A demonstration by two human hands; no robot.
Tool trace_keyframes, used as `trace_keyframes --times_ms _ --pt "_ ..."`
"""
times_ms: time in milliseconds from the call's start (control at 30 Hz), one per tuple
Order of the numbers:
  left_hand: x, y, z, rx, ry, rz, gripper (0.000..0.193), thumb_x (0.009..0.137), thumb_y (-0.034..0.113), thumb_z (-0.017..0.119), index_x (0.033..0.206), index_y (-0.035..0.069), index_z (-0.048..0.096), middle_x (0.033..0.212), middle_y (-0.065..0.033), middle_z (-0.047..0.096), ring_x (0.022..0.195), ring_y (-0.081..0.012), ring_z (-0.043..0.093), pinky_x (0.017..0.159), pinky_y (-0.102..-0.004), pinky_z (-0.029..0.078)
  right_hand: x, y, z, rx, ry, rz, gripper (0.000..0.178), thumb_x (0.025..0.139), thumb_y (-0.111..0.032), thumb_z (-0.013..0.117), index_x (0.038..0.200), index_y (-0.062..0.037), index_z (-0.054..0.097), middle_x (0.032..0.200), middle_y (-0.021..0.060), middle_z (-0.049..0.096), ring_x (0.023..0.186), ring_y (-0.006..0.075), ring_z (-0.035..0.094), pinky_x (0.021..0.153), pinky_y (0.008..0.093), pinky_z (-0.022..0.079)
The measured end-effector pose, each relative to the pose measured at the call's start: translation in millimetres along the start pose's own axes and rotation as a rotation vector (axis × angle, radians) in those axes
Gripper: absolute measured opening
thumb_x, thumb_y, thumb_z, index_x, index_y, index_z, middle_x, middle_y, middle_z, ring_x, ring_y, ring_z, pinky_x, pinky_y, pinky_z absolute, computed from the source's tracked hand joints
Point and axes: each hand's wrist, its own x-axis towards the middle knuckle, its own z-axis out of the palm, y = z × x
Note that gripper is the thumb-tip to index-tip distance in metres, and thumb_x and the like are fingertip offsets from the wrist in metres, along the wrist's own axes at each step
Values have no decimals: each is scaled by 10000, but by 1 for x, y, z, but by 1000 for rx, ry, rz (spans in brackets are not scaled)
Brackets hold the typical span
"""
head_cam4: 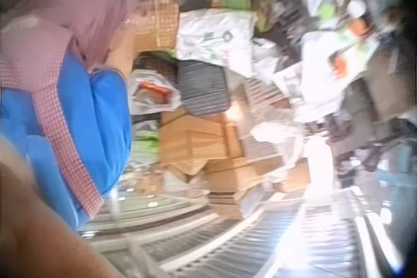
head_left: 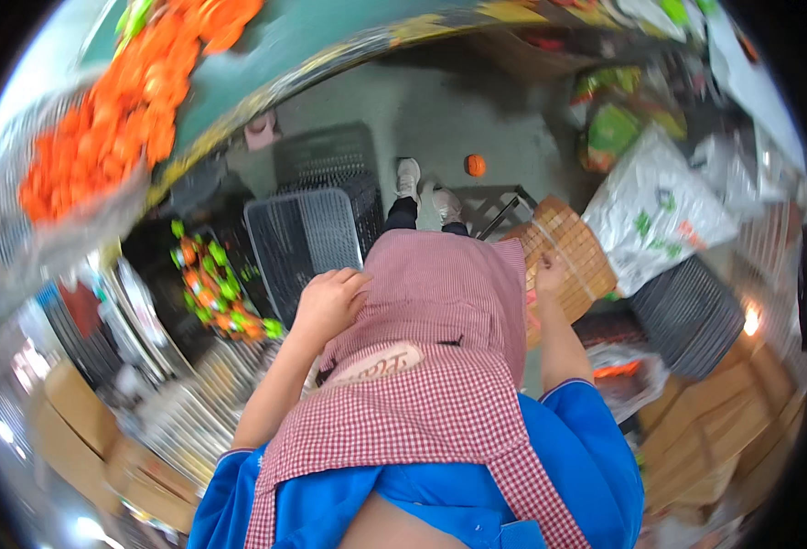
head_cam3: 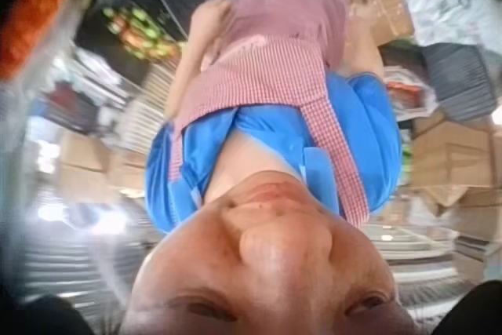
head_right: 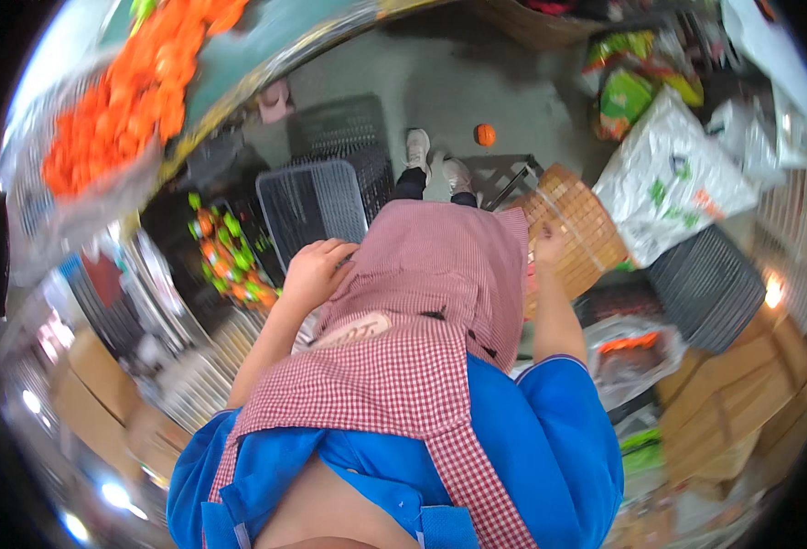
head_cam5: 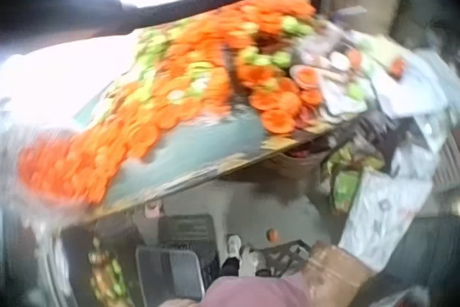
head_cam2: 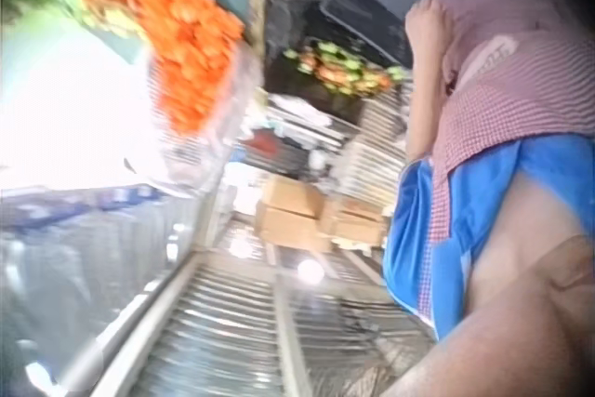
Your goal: The person assembles small plastic toys by joining orange and green halves with a white center piece, then uses a hammer to secure them. The person places the finished toys into a black plastic basket and continues the process with additional parts.
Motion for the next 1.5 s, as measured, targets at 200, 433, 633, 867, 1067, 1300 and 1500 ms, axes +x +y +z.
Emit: trace_keyframes --times_ms 200,433,633,867,1067,1300,1500 --pt "180 -38 57 265 -388 442 234 840 226 646 1047 121 680 964 -60 662 937 -261 646 843 -388 510 5 3 -30 -133 440 114 540 856 -170 636 1373 -95 498 1399 166 470 1288 377 428 1068 442 369" --pt "394 -83 235 669 -633 512 192 846 195 588 981 91 677 993 -100 651 983 -289 642 834 -430 519 33 42 3 -458 579 2 633 881 -287 570 1475 -161 390 1540 127 312 1404 328 287 1092 573 208" --pt "522 -95 401 762 -558 361 236 878 130 519 1060 92 664 1180 -101 597 1141 -273 573 870 -425 517 29 46 -7 -422 605 -188 471 917 -260 520 1345 -64 532 1450 200 429 1287 404 417 1066 513 307" --pt "588 -119 556 920 -420 566 497 929 210 515 1414 199 409 1546 -75 248 1389 -359 277 989 -536 415 15 64 -21 -421 520 -279 443 1016 -277 418 1351 -3 513 1474 282 342 1327 441 378 1099 548 292" --pt "604 -133 578 1043 -344 696 536 834 179 685 1320 214 461 1410 -88 377 1281 -385 421 904 -538 484 35 44 -8 -193 689 -311 458 1013 -338 434 1305 -3 544 1396 299 396 1297 439 381 1025 558 389" --pt "545 -92 464 351 -446 242 755 652 193 807 1319 140 455 1331 -180 427 1087 -377 604 865 -458 551 25 71 -17 -473 581 -256 446 1027 -302 401 1342 -18 538 1458 261 391 1326 418 392 1093 519 298" --pt "384 -88 294 -3 -359 114 809 674 406 763 1355 147 410 1288 -231 445 1044 -415 609 859 -488 530 39 62 6 -420 627 -260 441 1013 -339 389 1335 -79 543 1459 191 415 1334 380 393 1075 535 303"
